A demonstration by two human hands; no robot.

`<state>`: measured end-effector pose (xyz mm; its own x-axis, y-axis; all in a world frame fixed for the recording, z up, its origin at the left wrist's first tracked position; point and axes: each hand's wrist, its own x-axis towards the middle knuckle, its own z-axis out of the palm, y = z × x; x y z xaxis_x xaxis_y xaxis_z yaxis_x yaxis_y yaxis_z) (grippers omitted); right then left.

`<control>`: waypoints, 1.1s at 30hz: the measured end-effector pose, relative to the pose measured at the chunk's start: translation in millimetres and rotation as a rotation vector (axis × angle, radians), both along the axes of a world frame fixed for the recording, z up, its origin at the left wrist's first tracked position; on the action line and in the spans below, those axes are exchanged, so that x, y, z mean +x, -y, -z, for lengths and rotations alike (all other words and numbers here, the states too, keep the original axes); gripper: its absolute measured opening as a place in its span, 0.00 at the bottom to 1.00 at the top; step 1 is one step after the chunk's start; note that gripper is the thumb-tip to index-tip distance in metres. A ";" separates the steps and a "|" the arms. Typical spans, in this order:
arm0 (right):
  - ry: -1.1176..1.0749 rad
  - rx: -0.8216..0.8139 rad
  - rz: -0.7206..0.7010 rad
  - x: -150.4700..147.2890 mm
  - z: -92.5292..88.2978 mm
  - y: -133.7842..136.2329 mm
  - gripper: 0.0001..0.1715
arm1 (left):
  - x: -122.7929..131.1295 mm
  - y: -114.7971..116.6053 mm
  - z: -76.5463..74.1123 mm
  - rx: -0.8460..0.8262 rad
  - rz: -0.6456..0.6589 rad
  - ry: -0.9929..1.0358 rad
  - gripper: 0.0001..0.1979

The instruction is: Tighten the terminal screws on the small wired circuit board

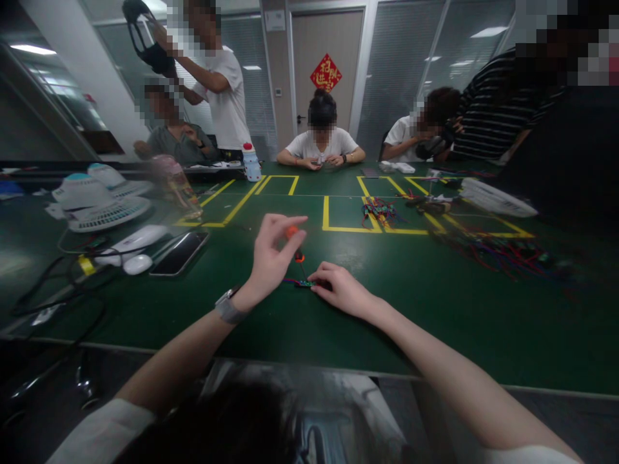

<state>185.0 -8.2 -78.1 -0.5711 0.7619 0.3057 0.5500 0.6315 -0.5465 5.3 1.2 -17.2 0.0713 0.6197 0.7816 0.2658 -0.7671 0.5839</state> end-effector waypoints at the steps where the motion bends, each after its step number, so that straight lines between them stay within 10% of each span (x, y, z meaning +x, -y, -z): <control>1: -0.001 0.000 -0.001 0.0 -0.1 0.0 0.09 | -0.3 0.2 0.0 0.007 -0.015 -0.008 0.12; 8: -0.003 0.002 -0.001 0.6 0.2 0.0 0.10 | -0.1 -4.0 3.1 -0.089 0.214 0.004 0.19; 16: 0.007 -0.003 -0.004 0.5 0.3 -0.2 0.09 | -1.5 1.0 -2.4 0.033 0.015 -0.025 0.10; 33: -0.003 -0.014 -0.005 0.6 -0.2 0.3 0.10 | -1.1 -0.8 -0.2 -0.063 0.195 0.055 0.16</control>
<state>185.6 -8.5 -77.8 -0.5740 0.7631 0.2969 0.5449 0.6267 -0.5571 4.2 2.0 -17.0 0.1528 0.6457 0.7481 0.0817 -0.7627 0.6416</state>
